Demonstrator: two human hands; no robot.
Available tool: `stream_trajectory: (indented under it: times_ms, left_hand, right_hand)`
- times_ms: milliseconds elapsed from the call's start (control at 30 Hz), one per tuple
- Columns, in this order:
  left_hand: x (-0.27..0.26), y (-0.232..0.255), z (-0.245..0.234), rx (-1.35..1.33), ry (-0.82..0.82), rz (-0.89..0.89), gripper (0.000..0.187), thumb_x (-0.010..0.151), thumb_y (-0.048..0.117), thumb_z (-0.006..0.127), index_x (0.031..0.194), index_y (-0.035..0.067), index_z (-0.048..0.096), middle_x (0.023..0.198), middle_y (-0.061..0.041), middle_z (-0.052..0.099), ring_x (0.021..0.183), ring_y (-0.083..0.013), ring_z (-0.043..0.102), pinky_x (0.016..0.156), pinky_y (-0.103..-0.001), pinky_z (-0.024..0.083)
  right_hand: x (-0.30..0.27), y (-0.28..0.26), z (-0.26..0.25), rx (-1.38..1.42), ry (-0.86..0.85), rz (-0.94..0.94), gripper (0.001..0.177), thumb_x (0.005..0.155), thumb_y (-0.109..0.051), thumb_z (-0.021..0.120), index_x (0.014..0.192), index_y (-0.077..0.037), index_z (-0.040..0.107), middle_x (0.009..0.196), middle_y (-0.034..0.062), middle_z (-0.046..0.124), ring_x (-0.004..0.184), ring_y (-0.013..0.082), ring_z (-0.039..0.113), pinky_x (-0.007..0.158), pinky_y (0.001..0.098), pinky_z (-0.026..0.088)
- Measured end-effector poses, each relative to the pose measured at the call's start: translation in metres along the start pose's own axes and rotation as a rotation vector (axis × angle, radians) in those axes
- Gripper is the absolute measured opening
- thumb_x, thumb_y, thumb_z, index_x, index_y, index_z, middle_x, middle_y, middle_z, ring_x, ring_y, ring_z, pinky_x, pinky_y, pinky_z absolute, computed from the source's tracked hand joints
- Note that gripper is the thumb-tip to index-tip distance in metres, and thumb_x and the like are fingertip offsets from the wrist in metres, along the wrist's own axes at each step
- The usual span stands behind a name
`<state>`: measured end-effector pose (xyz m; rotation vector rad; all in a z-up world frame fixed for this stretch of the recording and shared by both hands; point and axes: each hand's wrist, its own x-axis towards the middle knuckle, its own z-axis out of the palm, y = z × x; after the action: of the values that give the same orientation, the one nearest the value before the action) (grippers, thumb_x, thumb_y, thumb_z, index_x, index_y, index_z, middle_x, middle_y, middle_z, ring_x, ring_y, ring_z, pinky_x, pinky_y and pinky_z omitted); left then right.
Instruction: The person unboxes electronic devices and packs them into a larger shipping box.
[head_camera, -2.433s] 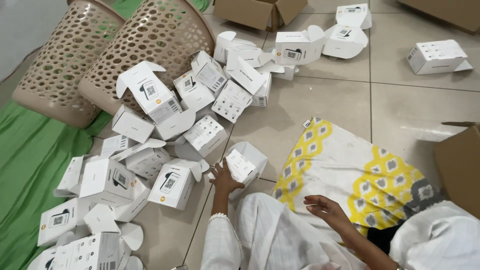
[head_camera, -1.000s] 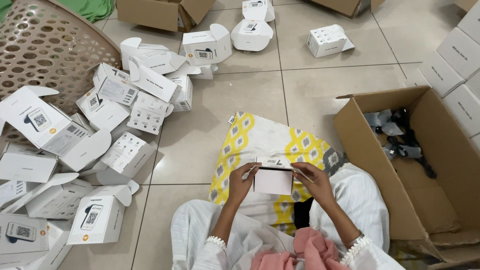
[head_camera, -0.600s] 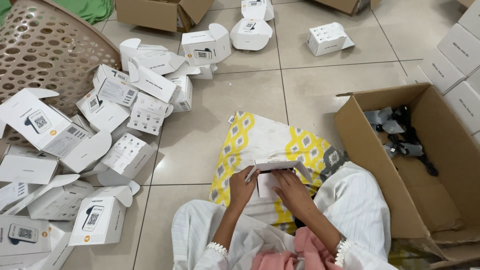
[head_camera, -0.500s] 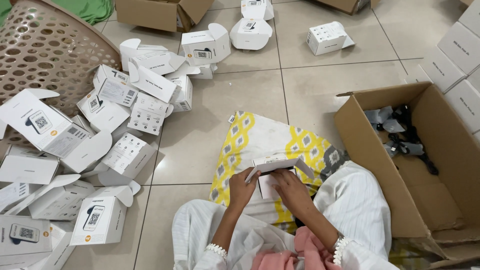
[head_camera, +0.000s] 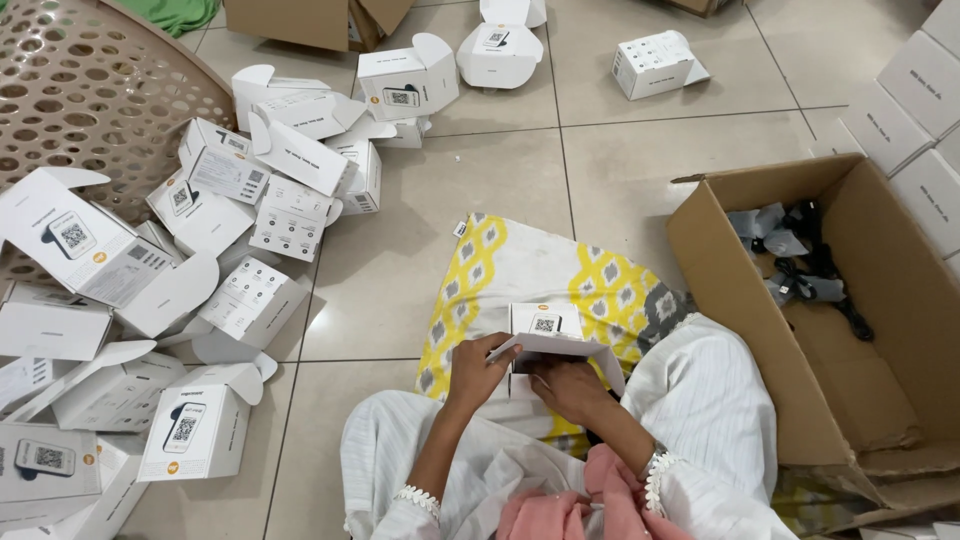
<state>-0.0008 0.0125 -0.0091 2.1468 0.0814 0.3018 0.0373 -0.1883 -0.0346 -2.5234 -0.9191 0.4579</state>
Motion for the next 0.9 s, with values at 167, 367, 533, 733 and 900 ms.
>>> stream_trajectory:
  times_ms: [167, 367, 533, 733, 900]
  left_hand:
    - [0.017, 0.028, -0.02, -0.228, -0.056, -0.241, 0.024, 0.088, 0.022, 0.075, 0.1, 0.001, 0.077, 0.073, -0.009, 0.076, 0.064, -0.0161, 0.075, 0.06, -0.032, 0.054]
    - [0.081, -0.003, -0.017, -0.603, 0.187, -0.331, 0.035, 0.093, 0.018, 0.074, 0.118, -0.007, 0.067, 0.081, -0.012, 0.073, 0.068, -0.0195, 0.073, 0.063, -0.031, 0.057]
    - [0.113, -0.003, -0.007, -0.682, 0.419, -0.154, 0.085, 0.091, 0.012, 0.078, 0.151, 0.009, 0.018, 0.148, -0.012, 0.029, 0.124, -0.0217, 0.057, 0.098, -0.035, 0.053]
    - [0.074, -0.051, 0.064, 0.347, -0.294, 0.212, 0.053, 0.083, 0.013, 0.081, 0.134, 0.013, 0.064, 0.125, -0.011, 0.066, 0.118, -0.0331, 0.066, 0.097, -0.044, 0.053]
    - [0.057, -0.111, 0.119, 0.997, -0.389, 0.336, 0.063, 0.074, 0.014, 0.083, 0.132, 0.002, 0.06, 0.142, -0.019, 0.053, 0.131, -0.0331, 0.051, 0.102, -0.045, 0.046]
  right_hand:
    - [-0.003, -0.003, 0.022, -0.113, -0.024, -0.006, 0.036, 0.096, -0.041, 0.059, 0.119, -0.016, 0.071, 0.135, 0.016, 0.06, 0.103, 0.0348, 0.069, 0.091, 0.0474, 0.054]
    - [-0.007, 0.015, 0.056, -0.235, 0.057, -0.261, 0.05, 0.077, -0.029, 0.075, 0.12, -0.004, 0.068, 0.162, 0.0218, 0.03, 0.123, 0.038, 0.056, 0.105, 0.0451, 0.043]
    - [-0.006, 0.032, 0.062, -0.304, 0.113, -0.361, 0.039, 0.084, -0.007, 0.064, 0.122, -0.004, 0.067, 0.166, 0.0196, 0.025, 0.134, 0.0364, 0.05, 0.117, 0.0438, 0.035]
    - [-0.006, 0.036, 0.058, -0.286, 0.04, -0.35, 0.044, 0.081, -0.002, 0.062, 0.125, -0.003, 0.064, 0.166, 0.0198, 0.023, 0.139, 0.0394, 0.042, 0.115, 0.046, 0.031]
    - [-0.012, 0.043, 0.057, -0.127, 0.193, -0.438, 0.037, 0.09, -0.006, 0.06, 0.126, -0.001, 0.064, 0.155, 0.0231, 0.04, 0.138, 0.0426, 0.042, 0.115, 0.0459, 0.034]
